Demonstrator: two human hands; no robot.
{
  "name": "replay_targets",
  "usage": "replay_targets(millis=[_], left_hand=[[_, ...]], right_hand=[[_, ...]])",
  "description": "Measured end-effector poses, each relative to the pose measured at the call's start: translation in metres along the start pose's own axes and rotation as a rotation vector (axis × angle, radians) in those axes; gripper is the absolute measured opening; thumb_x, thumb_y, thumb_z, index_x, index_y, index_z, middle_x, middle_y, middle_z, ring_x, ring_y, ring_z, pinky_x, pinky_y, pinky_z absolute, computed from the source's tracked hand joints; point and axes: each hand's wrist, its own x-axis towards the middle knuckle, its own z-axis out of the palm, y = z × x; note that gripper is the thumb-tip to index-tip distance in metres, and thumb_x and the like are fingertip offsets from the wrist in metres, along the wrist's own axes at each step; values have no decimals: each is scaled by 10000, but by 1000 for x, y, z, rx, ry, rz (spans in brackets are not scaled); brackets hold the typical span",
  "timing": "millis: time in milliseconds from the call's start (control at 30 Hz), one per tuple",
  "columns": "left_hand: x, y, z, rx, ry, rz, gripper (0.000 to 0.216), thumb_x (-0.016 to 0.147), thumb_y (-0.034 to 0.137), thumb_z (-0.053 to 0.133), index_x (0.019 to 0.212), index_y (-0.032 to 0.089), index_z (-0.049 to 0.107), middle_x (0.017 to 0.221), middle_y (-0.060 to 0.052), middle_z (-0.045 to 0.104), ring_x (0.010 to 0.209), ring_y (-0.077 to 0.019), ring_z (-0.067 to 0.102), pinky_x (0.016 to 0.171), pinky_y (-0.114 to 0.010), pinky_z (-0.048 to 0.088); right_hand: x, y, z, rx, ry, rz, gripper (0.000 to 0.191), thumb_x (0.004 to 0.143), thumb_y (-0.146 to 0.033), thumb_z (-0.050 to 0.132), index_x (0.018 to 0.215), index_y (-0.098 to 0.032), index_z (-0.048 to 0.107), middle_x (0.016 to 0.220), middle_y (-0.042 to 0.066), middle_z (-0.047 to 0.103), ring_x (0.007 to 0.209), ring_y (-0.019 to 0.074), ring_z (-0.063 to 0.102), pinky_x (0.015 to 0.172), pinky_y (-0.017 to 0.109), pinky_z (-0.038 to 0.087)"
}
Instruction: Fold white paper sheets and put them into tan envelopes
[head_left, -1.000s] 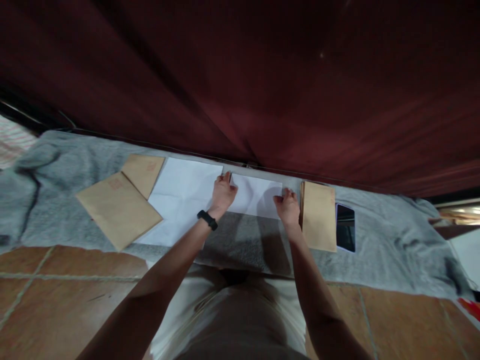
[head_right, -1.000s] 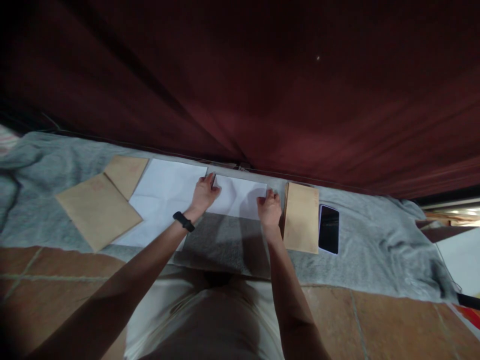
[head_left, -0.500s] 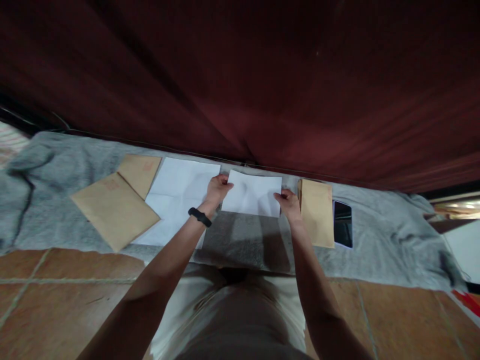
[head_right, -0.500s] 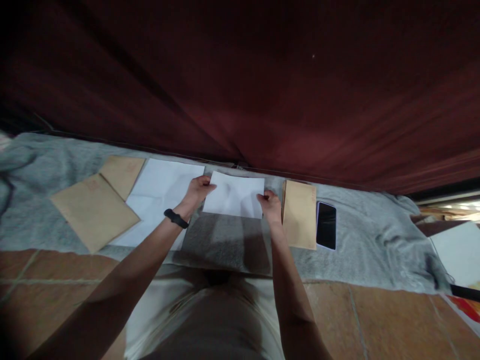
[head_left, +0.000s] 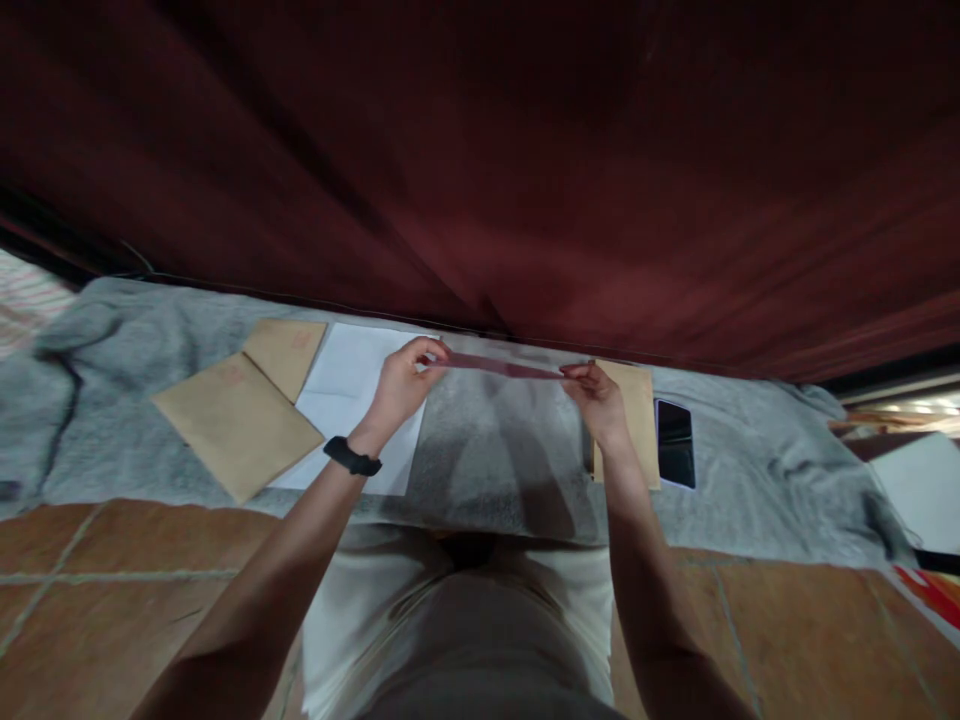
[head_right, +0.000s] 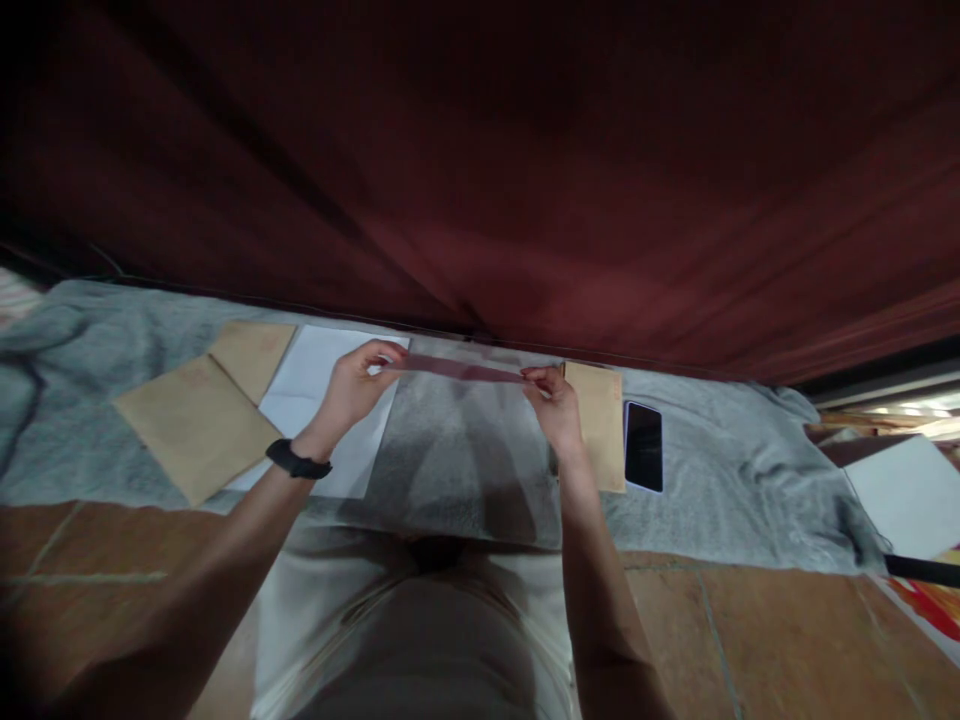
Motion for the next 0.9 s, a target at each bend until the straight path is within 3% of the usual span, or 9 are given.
replay_targets(millis=[200, 400, 700, 900], left_hand=[[-56, -19, 0, 270, -254, 182, 402, 735, -52, 455, 958, 227, 639, 1230, -53, 703, 1208, -198, 626, 1050, -405, 517], [-93, -36, 9, 375, -344, 260, 424, 840, -48, 405, 1039, 217, 669, 1247, -73, 702, 1215, -213, 624, 1073, -422, 521], [-113, -47, 12, 557, -476, 339, 521, 834, -34, 445, 1235, 201, 682, 1304, -111, 693, 1243, -260, 626, 1094, -457, 522], [-110, -42, 9, 555, -505, 327, 541, 825, -44, 459, 1238, 218, 690, 1348, -98, 676, 1282, -235, 614, 1128, -431, 492]], right_hand=[[-44, 27, 4, -156, -52, -133, 111, 849, -218, 555, 901, -224, 653, 1172, 93, 723, 1158, 233, 664, 1034, 418, 493], [-74, 53, 2, -299, -117, -161, 197, 876, -131, 497, 942, -225, 658, 1227, 98, 705, 1190, 224, 656, 1028, 420, 512], [-93, 63, 1, -456, -171, -269, 328, 961, -115, 417, 1094, -211, 701, 1312, 111, 678, 1272, 220, 616, 1102, 434, 501], [-95, 52, 32, -489, -110, -294, 375, 1015, -204, 411, 1298, -200, 657, 1401, 113, 636, 1337, 219, 570, 1158, 444, 460]])
